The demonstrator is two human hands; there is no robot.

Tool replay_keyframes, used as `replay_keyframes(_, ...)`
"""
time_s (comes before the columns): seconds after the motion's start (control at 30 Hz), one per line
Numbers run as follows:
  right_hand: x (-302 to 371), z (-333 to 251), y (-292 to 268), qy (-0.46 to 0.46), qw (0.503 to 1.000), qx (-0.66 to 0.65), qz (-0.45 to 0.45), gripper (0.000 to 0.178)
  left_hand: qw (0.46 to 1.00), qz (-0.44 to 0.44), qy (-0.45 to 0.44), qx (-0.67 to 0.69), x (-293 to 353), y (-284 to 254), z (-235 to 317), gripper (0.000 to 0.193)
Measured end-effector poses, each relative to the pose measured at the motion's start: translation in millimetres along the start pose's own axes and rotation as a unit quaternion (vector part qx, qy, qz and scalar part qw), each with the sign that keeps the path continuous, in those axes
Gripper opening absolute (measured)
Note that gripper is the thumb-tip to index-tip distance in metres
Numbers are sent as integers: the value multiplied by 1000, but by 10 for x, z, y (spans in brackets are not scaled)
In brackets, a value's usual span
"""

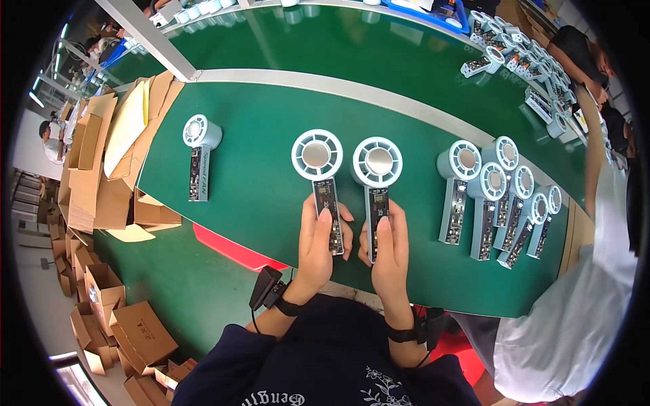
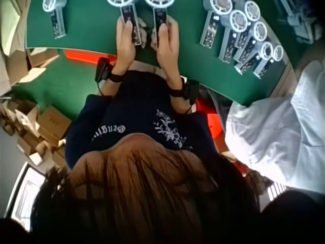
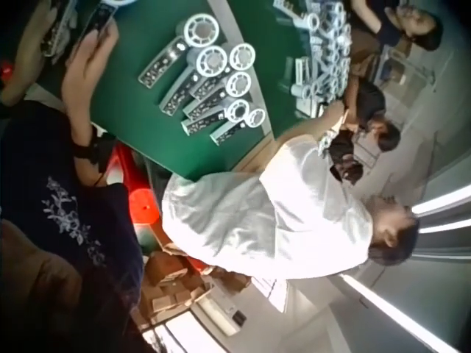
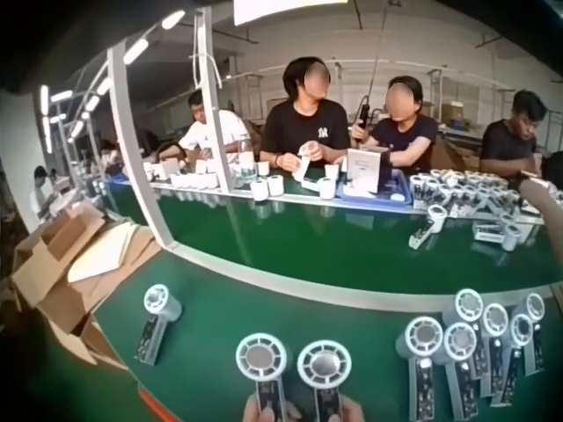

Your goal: The person picks up handheld fans one by one, presses a button on the handle to test them, and places them back on the table. After testing several fans, they gather them together and slide them across the table.

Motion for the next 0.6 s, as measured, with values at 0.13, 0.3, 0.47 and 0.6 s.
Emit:
replay_keyframes(0.13,-16,-24,23,-18,1000,10,-2,33,999,0,-2,-36,0,0,-13,30)
replay_keyframes(0.3,0,-26,46,-26,999,21,-8,33,1000,-12,2,-11,9,1,-20,31)
replay_keyframes(0.47,-2,-26,31,-36,999,29,-19,34,999,-1,13,-31,12,0,-16,28)
replay_keyframes(0.6,18,-60,67,-22,1000,4,-15,35,1000,-17,11,1,28,-3,-9,29)
Point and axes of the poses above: each hand's wrist, its own x-axis away from the middle knuckle, its own y-axis out of the palm, z = x × y, the point moved 8 cm from there along -x, towards the middle knuckle, and after that the axes turned 1 degree about -x, right-handed, at the moved point
